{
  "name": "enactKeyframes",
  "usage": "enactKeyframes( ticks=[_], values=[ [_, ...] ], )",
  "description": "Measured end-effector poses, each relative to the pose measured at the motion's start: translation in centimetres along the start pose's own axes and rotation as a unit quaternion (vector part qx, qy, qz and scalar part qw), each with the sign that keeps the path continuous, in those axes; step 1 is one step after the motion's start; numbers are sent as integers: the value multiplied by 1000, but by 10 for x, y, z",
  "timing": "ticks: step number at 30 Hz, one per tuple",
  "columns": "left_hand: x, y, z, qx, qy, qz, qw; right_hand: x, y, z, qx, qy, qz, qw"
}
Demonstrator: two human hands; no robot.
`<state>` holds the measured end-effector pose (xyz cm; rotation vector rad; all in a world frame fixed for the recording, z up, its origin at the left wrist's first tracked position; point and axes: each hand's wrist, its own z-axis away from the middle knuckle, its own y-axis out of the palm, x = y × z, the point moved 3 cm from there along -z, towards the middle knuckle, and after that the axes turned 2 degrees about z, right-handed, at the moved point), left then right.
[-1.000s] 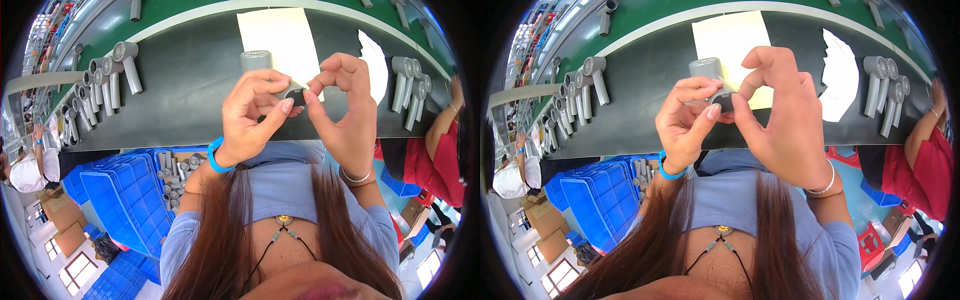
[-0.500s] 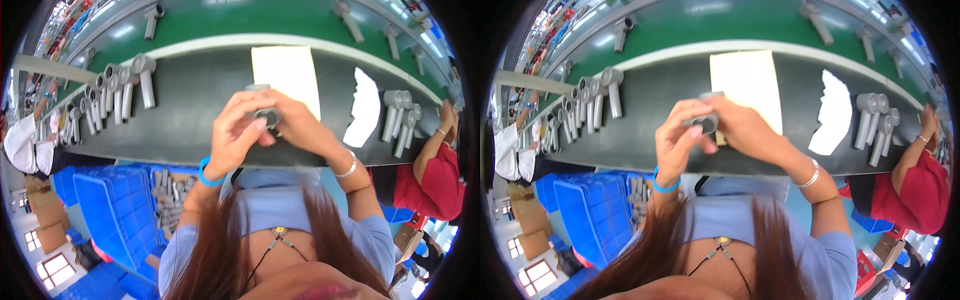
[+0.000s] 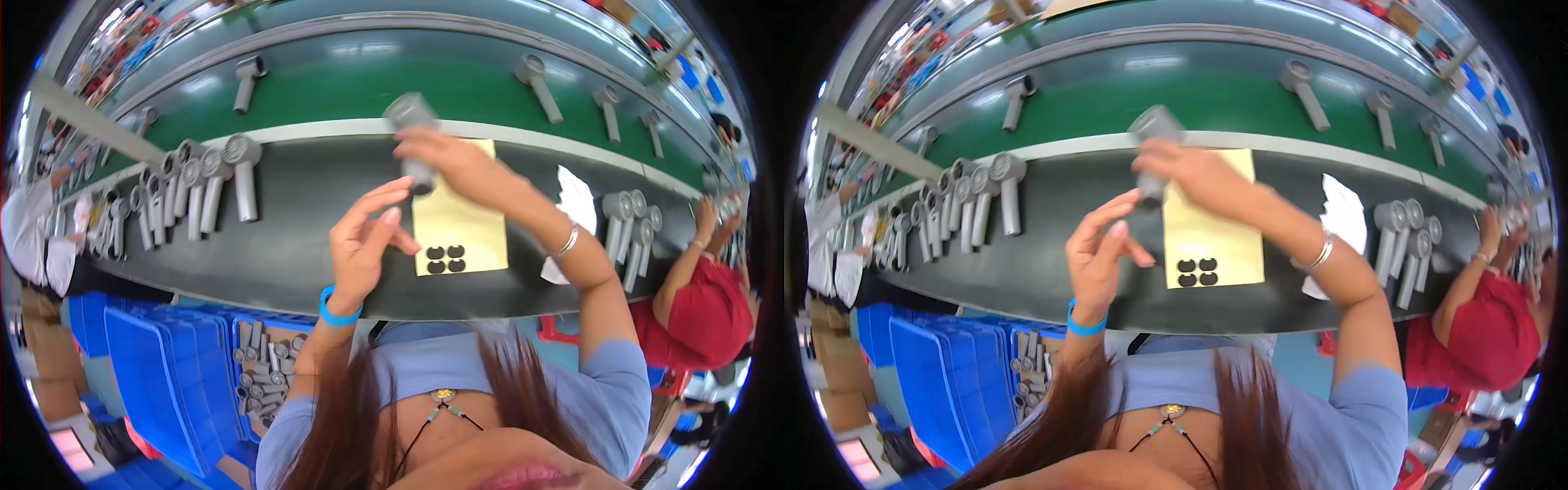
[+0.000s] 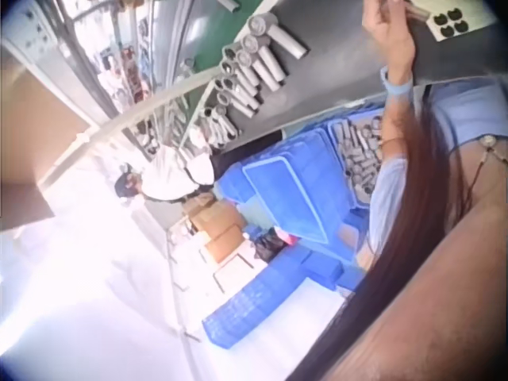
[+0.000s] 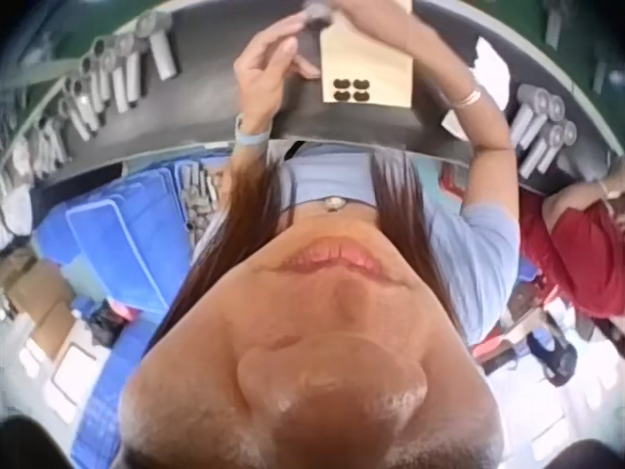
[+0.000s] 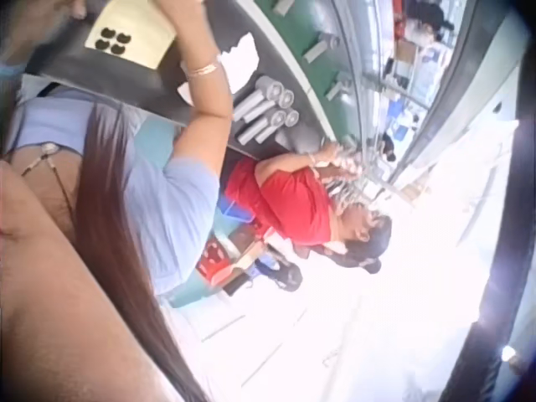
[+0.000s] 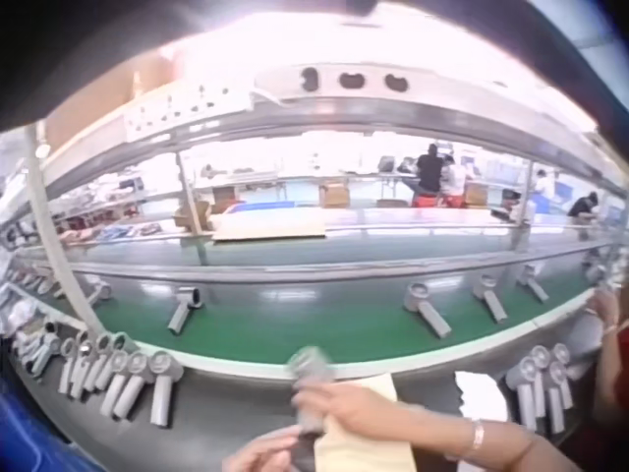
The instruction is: The person takes portable fans from a conveyor belt, peels adhesive pads from a sticker sheet, applies the pads to the base of each fan by hand, and places the assembled fans back onto the conveyor belt.
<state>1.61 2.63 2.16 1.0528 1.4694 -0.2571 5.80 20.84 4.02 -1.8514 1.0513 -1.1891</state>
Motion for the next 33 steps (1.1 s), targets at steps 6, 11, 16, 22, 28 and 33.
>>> enactKeyframes(
  ticks=[6,11,16,22,28,33],
  values=[
    [-1,2,14,65,0,-34,997,-170,-16,-22,-41,107,220,969],
    [1,-9,22,45,-10,-49,998,-221,-9,-17,-49,100,279,954],
    [6,-16,25,25,-45,-47,998,-212,-34,15,-268,157,401,862],
    [13,-6,14,73,-69,-43,994,-283,-42,95,-185,360,319,857],
    [4,5,21,91,-19,-67,993,-257,-72,89,-213,437,222,845],
    [-2,0,25,82,33,-156,984,-140,-107,64,-274,360,147,880]
  ],
)
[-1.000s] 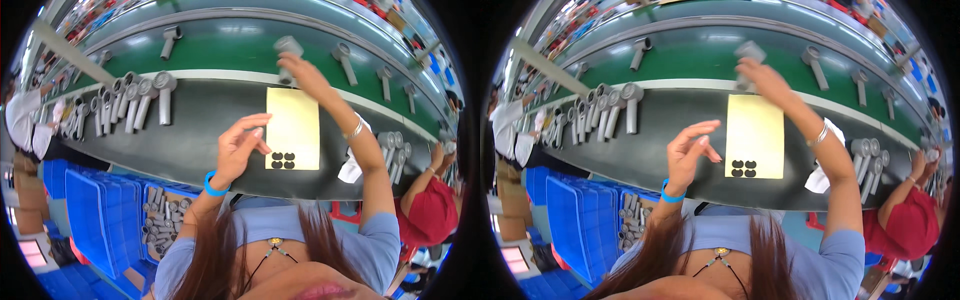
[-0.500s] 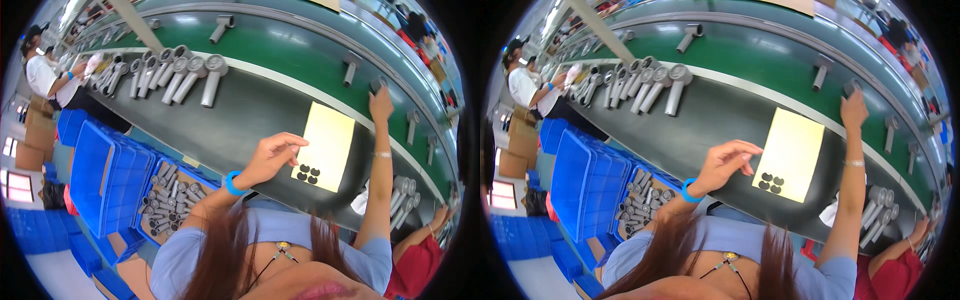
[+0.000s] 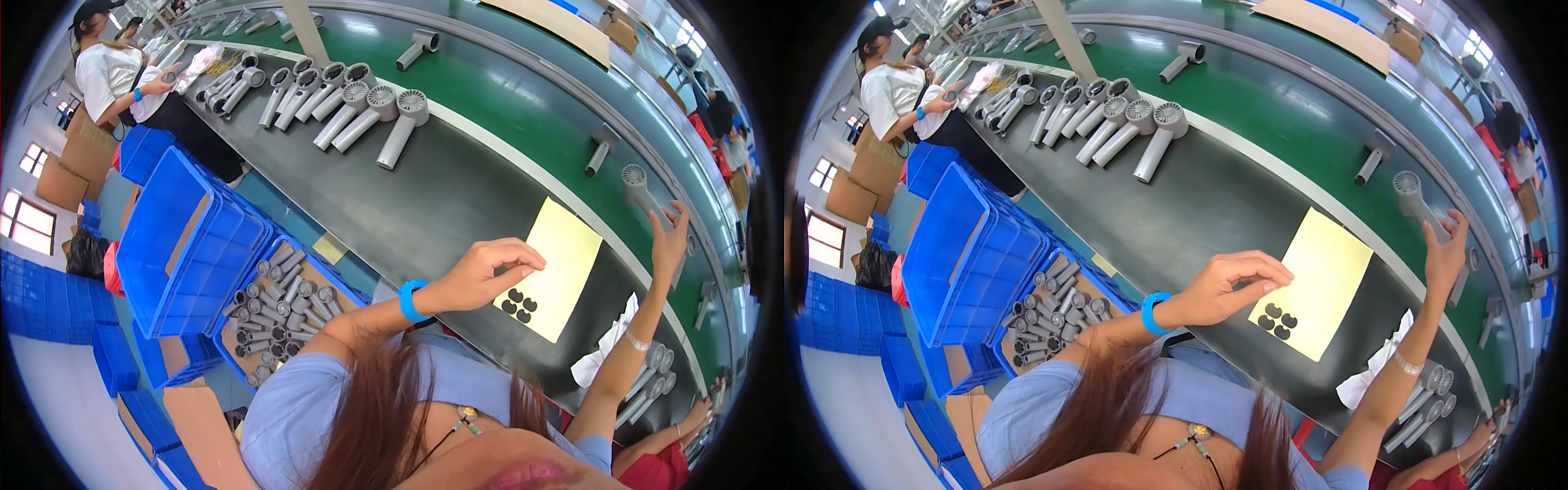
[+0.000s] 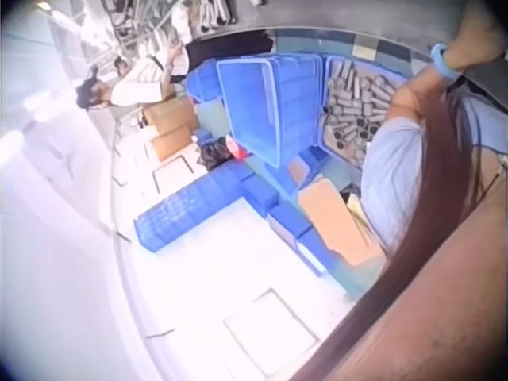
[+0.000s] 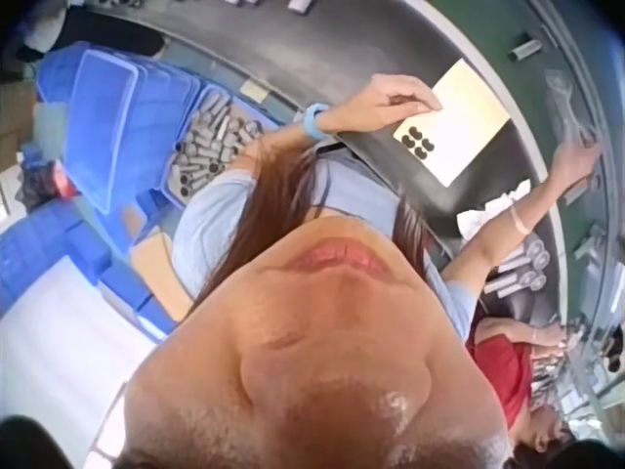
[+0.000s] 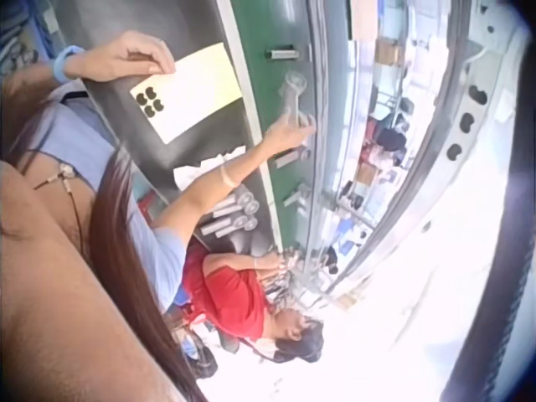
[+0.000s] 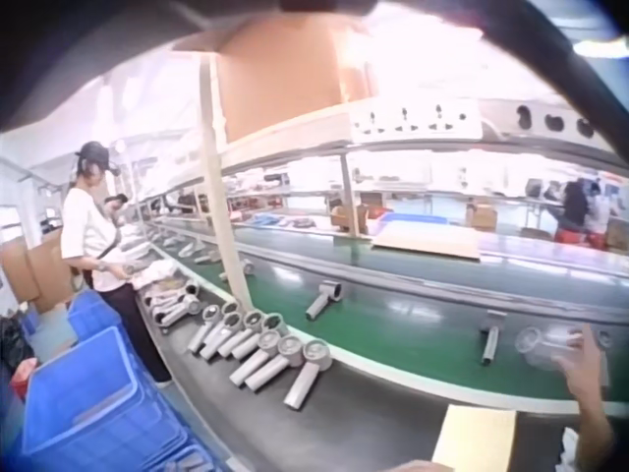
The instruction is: The person takes portable fans from a conveyor belt, peels adhesive pads from a sticker sheet, applies the pads to the base of each fan by hand, and places the assembled fans back onto the conveyor belt.
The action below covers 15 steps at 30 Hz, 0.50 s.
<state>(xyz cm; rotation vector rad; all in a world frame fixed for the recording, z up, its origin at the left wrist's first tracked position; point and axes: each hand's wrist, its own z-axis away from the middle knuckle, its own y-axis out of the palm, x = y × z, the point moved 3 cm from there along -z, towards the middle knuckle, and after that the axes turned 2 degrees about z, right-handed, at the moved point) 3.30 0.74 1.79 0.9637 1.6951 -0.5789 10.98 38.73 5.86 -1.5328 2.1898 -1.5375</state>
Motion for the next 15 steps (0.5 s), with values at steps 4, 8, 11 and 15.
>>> enactKeyframes(
  ticks=[4,8,11,15],
  values=[
    [-22,6,-9,-23,127,-156,979,100,-45,60,164,-149,-177,959],
    [-30,15,-9,-18,168,-350,921,151,-45,119,371,-164,-289,867],
    [-22,17,-7,54,33,-298,952,160,-38,150,412,-124,-370,824],
    [1,7,-1,58,-169,-166,970,146,-23,170,242,-10,-490,838]
  ],
)
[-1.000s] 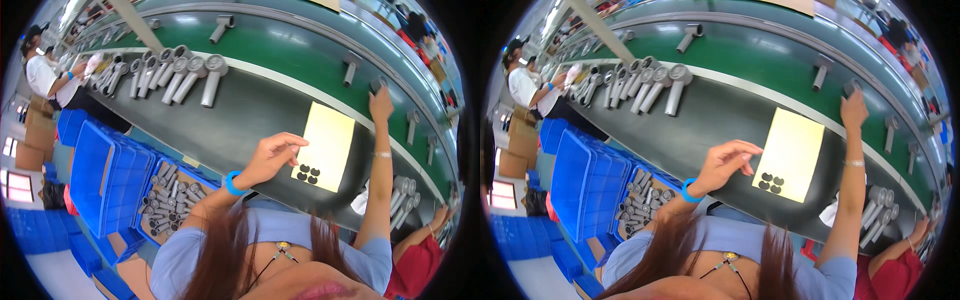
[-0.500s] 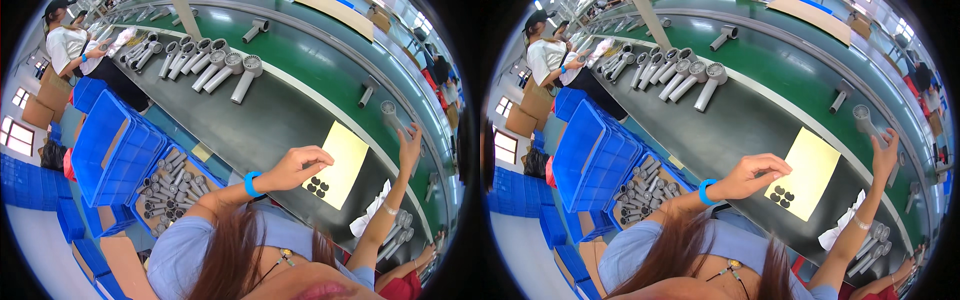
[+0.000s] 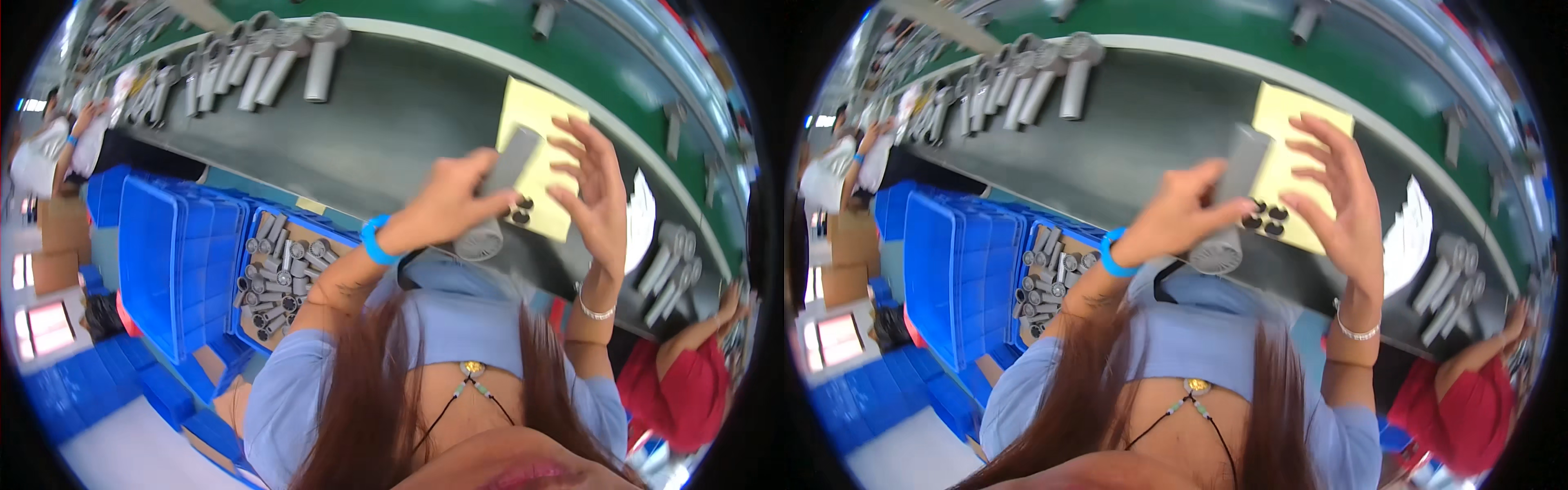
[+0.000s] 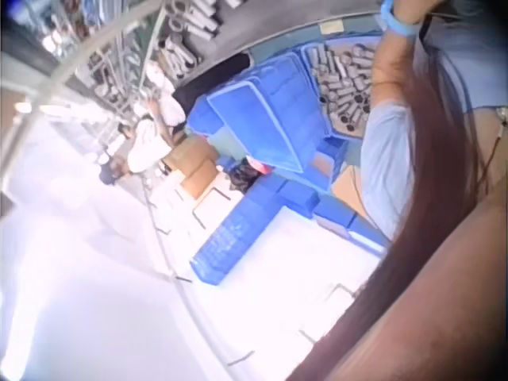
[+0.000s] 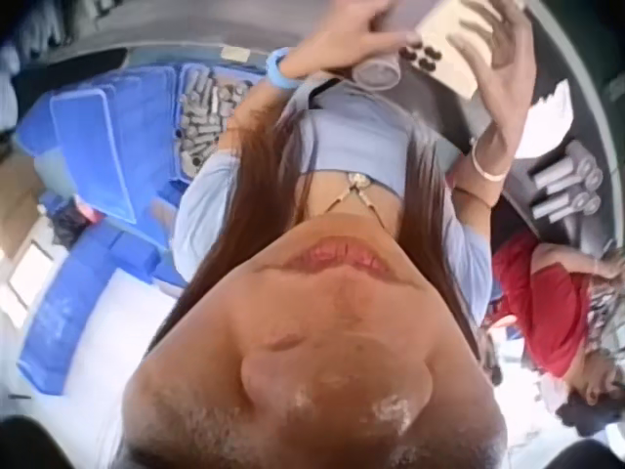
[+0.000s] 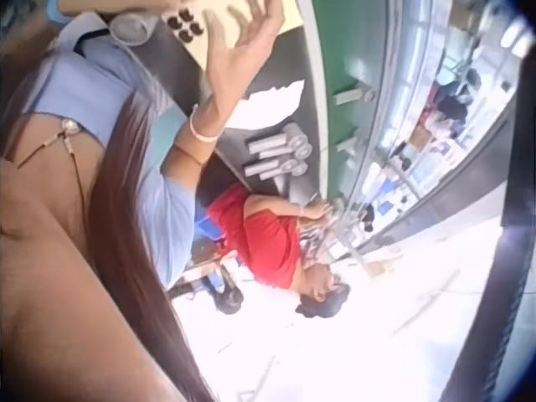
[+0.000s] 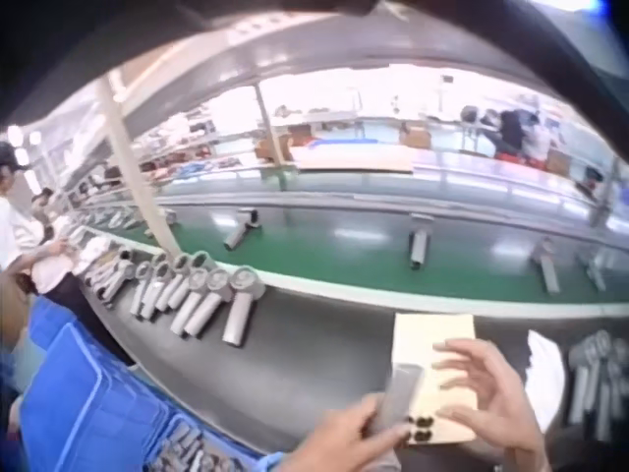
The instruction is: The person takes portable fans from a conveyor belt, peels adhesive pads from a sticker sheet, applies the pads to the base of each fan by hand, and places the assembled fans back onto the conveyor belt.
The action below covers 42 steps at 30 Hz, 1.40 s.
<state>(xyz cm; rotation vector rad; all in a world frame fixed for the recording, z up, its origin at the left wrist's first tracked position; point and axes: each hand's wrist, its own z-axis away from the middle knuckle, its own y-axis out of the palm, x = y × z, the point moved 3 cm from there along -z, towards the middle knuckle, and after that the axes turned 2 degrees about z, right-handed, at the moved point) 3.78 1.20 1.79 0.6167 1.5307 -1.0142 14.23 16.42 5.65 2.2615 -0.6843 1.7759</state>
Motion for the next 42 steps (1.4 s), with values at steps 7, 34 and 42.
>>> enactKeyframes(
  ticks=[7,34,42],
  values=[
    [45,-3,-14,-22,-150,369,917,-62,-24,51,-62,103,281,952],
    [31,36,-34,30,-168,404,899,-65,-34,72,-141,152,-69,976],
    [-4,15,-44,-8,264,172,949,-11,-34,61,-204,23,-38,978]
  ],
)
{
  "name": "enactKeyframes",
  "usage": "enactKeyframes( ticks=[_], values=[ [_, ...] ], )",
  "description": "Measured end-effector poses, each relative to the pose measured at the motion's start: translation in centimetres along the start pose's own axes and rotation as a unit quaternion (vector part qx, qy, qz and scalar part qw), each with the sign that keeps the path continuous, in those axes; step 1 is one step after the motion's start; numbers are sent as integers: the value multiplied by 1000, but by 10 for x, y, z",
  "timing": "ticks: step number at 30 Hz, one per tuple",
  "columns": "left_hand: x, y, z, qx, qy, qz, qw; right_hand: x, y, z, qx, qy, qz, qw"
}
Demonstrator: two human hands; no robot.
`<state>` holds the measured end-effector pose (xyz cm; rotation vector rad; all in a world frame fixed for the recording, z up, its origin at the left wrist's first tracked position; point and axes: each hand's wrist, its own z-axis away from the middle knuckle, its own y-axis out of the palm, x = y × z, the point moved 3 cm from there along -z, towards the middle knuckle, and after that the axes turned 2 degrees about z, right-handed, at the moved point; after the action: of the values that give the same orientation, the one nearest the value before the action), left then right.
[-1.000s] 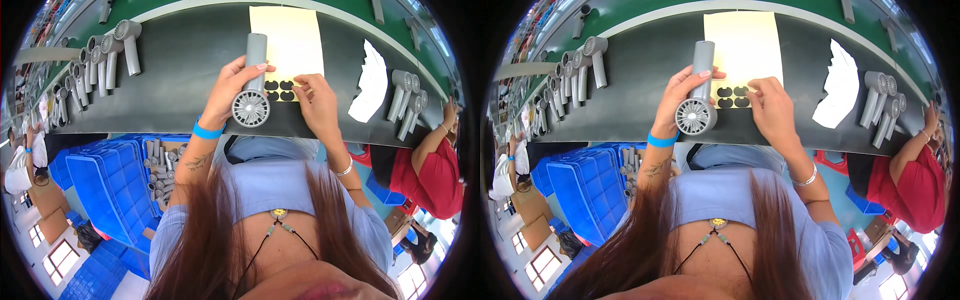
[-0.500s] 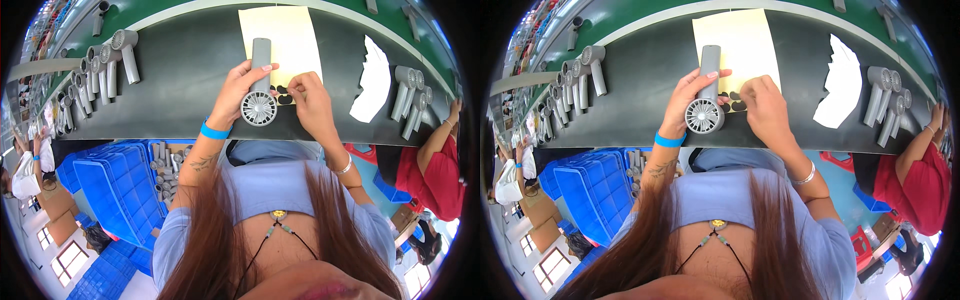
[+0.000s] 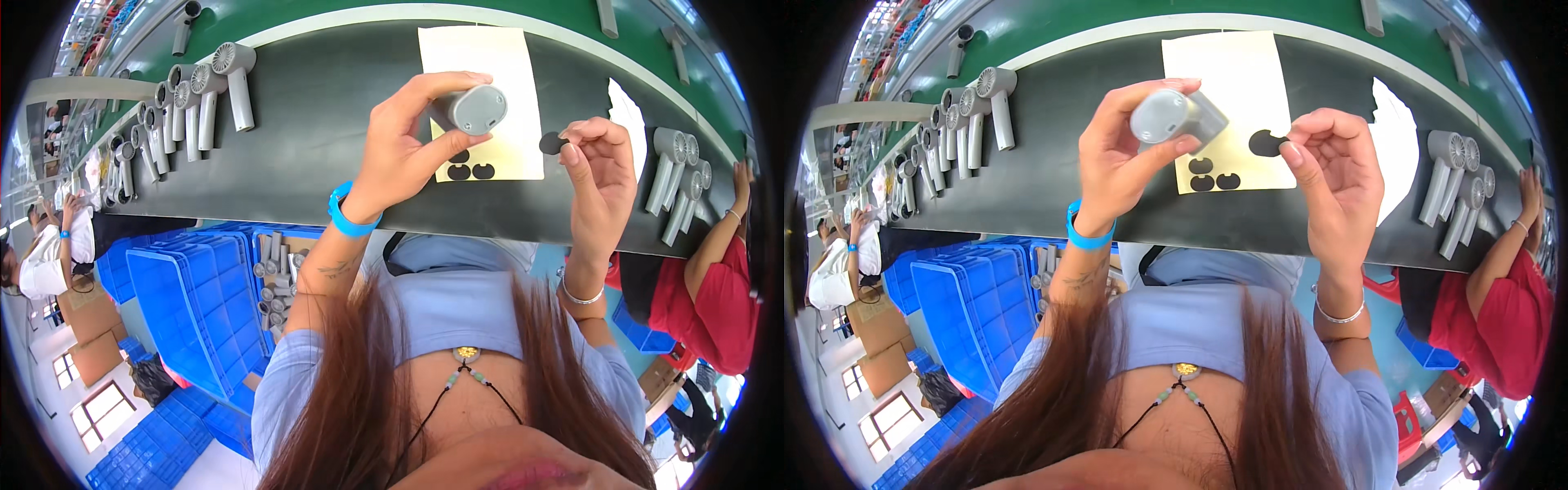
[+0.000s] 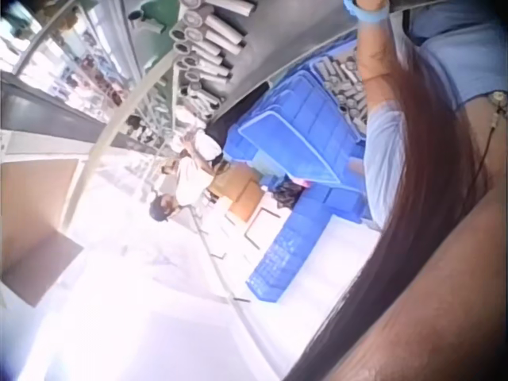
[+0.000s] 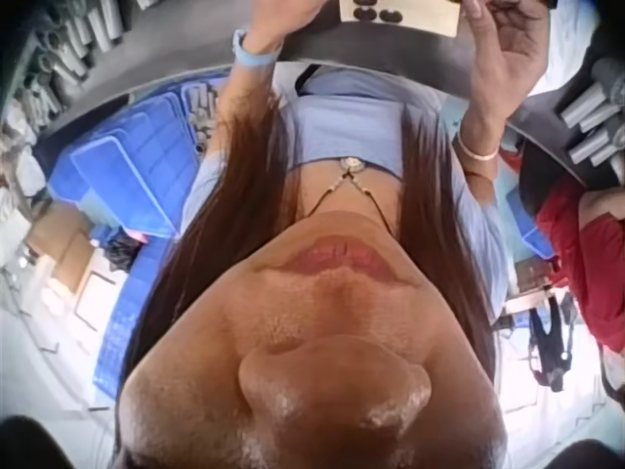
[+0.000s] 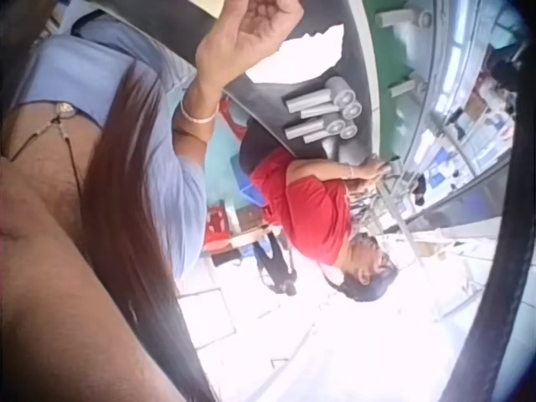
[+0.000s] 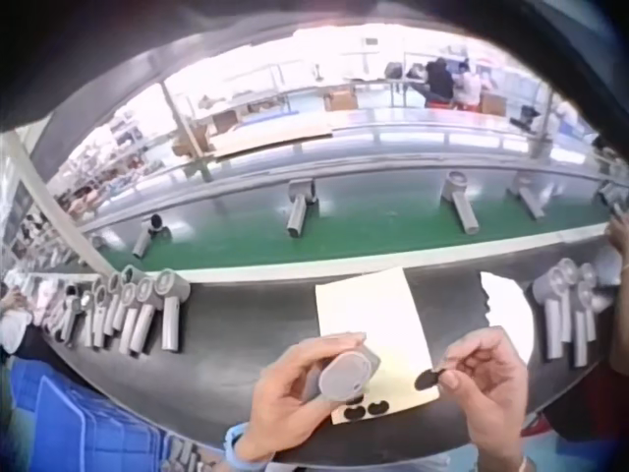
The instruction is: The person takes portable fans from a conveyor belt, peels adhesive pads from a sticker sheet, applies the pads to the base of each fan by hand, and places the assembled fans back onto the conveyor belt.
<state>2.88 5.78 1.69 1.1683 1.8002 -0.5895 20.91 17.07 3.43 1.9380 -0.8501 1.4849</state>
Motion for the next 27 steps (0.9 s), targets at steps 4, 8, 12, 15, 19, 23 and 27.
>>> enactKeyframes(
  ticks=[4,8,12,15,19,23,27],
  values=[
    [1,-2,4,15,40,-218,975,12,11,1,23,-43,-24,999],
    [-7,-2,12,-77,-115,-307,942,14,19,0,22,-52,-38,998],
    [-7,-5,18,-79,-131,-238,959,13,31,-1,50,-58,-66,995],
    [-9,-2,22,-98,-129,-71,984,10,37,-1,54,-21,-81,995],
    [-11,1,31,-47,-66,4,997,12,44,-2,73,-20,-103,992],
    [-14,4,35,-45,-69,16,996,13,45,-3,96,-9,-81,992],
    [-16,7,38,-30,-75,11,997,15,45,-1,95,-7,-68,993]
  ],
)
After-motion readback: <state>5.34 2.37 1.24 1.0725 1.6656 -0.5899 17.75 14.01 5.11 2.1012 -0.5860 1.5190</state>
